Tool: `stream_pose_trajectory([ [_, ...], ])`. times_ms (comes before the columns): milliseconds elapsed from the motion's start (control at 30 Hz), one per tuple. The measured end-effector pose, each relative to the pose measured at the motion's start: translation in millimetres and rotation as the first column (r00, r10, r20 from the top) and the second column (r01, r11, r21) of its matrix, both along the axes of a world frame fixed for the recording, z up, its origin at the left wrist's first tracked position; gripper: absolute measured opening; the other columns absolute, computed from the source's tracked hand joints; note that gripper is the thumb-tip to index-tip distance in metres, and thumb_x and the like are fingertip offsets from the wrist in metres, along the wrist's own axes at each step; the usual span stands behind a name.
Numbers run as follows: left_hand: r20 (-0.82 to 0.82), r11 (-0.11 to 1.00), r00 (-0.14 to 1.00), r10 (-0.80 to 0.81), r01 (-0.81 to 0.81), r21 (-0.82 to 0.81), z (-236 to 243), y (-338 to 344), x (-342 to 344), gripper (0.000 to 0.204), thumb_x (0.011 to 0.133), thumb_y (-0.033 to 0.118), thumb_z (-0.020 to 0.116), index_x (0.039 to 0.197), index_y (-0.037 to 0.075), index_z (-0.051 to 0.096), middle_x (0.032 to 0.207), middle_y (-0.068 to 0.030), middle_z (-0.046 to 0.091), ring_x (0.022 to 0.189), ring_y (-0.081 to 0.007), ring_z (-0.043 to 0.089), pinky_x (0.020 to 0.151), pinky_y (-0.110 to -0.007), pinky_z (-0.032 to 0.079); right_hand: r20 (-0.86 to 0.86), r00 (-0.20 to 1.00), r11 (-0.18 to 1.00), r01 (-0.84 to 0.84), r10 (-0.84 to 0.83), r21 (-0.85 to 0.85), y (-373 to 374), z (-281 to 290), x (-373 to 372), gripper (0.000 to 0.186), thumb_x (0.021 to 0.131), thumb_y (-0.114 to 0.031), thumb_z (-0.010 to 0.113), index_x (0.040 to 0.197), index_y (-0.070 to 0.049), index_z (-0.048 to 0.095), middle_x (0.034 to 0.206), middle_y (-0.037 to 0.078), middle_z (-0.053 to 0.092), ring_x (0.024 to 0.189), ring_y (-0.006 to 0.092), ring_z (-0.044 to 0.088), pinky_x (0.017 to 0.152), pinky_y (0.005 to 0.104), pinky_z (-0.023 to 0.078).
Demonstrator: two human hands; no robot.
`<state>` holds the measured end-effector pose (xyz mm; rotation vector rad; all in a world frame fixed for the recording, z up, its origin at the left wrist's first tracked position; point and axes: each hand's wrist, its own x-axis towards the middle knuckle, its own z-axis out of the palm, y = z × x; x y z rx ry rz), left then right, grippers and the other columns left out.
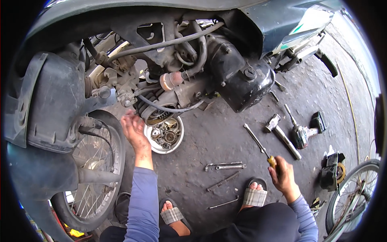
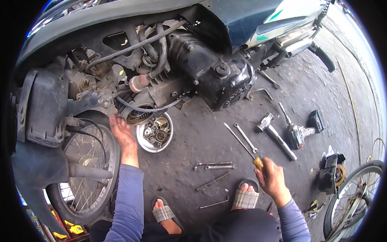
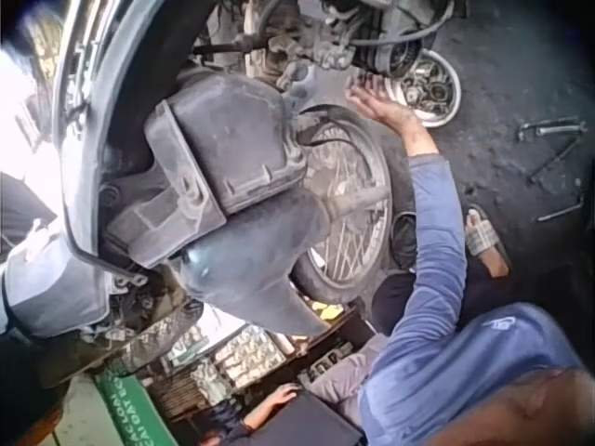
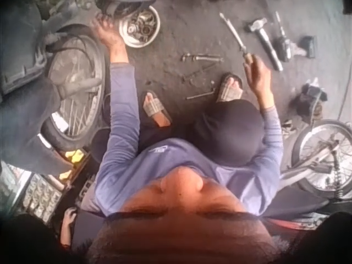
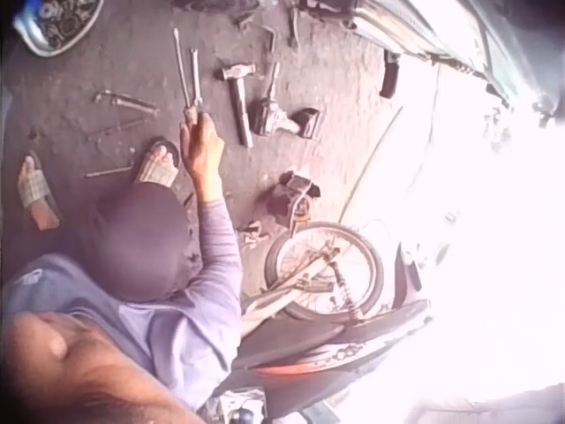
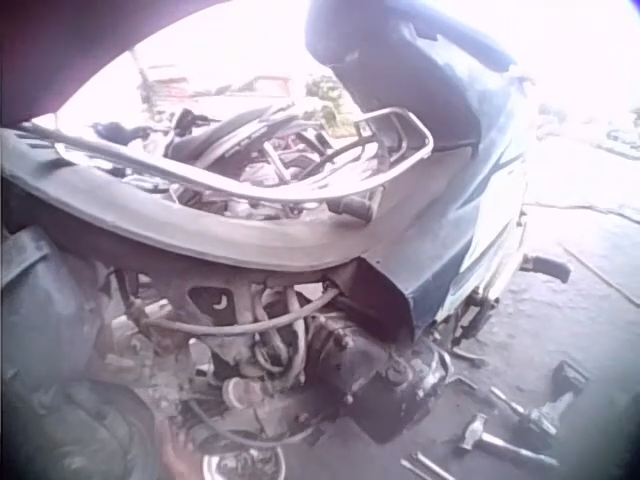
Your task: Repair a motorcycle engine using various tools.
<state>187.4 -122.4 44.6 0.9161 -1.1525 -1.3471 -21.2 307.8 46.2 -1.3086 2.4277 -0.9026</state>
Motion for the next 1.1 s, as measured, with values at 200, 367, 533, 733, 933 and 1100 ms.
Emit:
stream_pose_trajectory([
  [200, 0.07, 0.797, 0.974, -0.216, 0.218, -0.563, 63.5, 30.9, -54.5, 0.068, 0.083, 0.042, 0.065, 0.131, -0.001, 0.042, 0.121, -0.0107, 0.05, 0.111, -0.0217, 0.049, 0.1, -0.036, 0.035, -0.33, 0.943, 1.0, -0.027, 0.027, 0.006, -118.6, 133.1, 14.3, 0.052, 0.081, -0.007, 0.062, 0.131, -0.002, 0.046, 0.081, 0.013, 0.054, 0.059, 0.03, 0.06, 0.052, 0.0402, 0.047],
  [367, -0.013, 0.814, 0.993, -0.113, 0.085, -0.574, 62.6, 31.3, -71.2, 0.055, 0.085, 0.032, 0.066, 0.122, -0.005, 0.048, 0.109, -0.0103, 0.056, 0.101, -0.0191, 0.053, 0.093, -0.031, 0.039, -0.453, 0.891, 0.981, 0.091, -0.002, 0.174, -158.5, 152.4, 35.9, 0.055, 0.082, -0.005, 0.062, 0.135, -0.007, 0.046, 0.079, 0.016, 0.056, 0.06, 0.034, 0.059, 0.055, 0.0427, 0.047],
  [533, -0.061, 0.896, 0.989, -0.134, 0.095, -0.434, 66.6, 33.2, -62.0, 0.043, 0.088, 0.031, 0.063, 0.111, -0.004, 0.052, 0.101, -0.0084, 0.057, 0.093, -0.0173, 0.054, 0.087, -0.028, 0.041, -0.503, 0.853, 0.987, -0.162, 0.142, 0.003, -159.8, 152.9, -9.9, 0.036, 0.087, -0.015, 0.058, 0.12, 0.0, 0.055, 0.064, 0.015, 0.057, 0.058, 0.0323, 0.062, 0.051, 0.0425, 0.05],
  [733, 0.013, 0.847, 0.998, -0.055, 0.054, -0.529, 64.1, 27.3, -66.0, 0.043, 0.087, 0.032, 0.062, 0.109, -0.004, 0.053, 0.1, -0.0095, 0.059, 0.091, -0.019, 0.054, 0.085, -0.03, 0.041, -0.545, 0.834, 0.922, 0.141, 0.086, 0.361, -178.8, 147.2, 50.2, 0.039, 0.084, -0.009, 0.052, 0.121, 0.004, 0.049, 0.069, 0.02, 0.058, 0.056, 0.0346, 0.063, 0.052, 0.0427, 0.052],
  [933, -0.032, 0.882, 0.996, -0.087, 0.062, -0.468, 66.9, 25.5, -60.2, 0.041, 0.085, 0.026, 0.063, 0.112, -0.004, 0.054, 0.099, -0.0083, 0.059, 0.089, -0.0186, 0.053, 0.086, -0.029, 0.04, 0.009, 0.987, 0.97, -0.159, 0.16, 0.186, -175.4, 181.0, 19.5, 0.027, 0.089, -0.012, 0.056, 0.111, 0.004, 0.049, 0.067, 0.021, 0.058, 0.054, 0.0372, 0.06, 0.055, 0.0419, 0.05],
  [1100, -0.05, 0.902, 0.986, -0.157, 0.122, -0.414, 64.0, 25.4, -63.4, 0.043, 0.086, 0.025, 0.06, 0.117, -0.005, 0.052, 0.102, -0.0081, 0.057, 0.091, -0.0167, 0.052, 0.086, -0.029, 0.04, 0.884, 0.467, 1.0, 0.003, -0.023, 0.025, -185.6, 168.8, 6.7, 0.04, 0.101, -0.039, 0.037, 0.099, -0.002, 0.051, 0.06, 0.006, 0.049, 0.037, 0.0144, 0.049, 0.033, 0.0276, 0.039],
])
